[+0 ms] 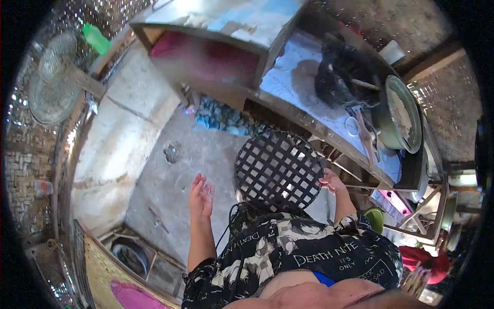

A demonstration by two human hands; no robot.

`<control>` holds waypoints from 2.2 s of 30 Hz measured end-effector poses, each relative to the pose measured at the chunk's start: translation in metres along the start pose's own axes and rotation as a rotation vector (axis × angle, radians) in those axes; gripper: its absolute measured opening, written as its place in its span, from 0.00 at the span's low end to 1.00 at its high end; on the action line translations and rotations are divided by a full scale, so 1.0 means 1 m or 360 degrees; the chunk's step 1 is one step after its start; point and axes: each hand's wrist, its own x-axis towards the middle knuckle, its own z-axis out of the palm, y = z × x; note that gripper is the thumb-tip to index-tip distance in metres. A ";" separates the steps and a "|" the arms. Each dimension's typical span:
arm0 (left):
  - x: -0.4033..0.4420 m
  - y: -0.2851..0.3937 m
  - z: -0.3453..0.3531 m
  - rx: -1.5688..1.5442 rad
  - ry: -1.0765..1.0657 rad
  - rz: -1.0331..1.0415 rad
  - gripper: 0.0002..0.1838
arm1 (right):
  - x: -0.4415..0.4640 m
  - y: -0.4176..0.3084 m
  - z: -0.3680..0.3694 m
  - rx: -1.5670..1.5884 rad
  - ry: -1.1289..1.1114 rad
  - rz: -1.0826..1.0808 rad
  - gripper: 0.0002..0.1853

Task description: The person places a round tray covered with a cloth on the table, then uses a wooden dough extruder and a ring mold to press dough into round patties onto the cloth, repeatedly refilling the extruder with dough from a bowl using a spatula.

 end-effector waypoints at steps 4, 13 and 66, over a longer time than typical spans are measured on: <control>0.003 0.013 0.002 0.0002 -0.0139 0.0070 0.20 | -0.034 -0.068 0.005 0.0188 -0.0086 -0.0329 0.22; 0.037 0.009 0.066 0.0010 -0.0434 0.0043 0.18 | -0.077 -0.184 -0.004 0.1096 0.0292 -0.1349 0.19; 0.182 0.157 0.264 0.2220 -0.0134 0.3421 0.11 | 0.001 -0.189 0.044 -0.0868 0.0130 -0.0417 0.18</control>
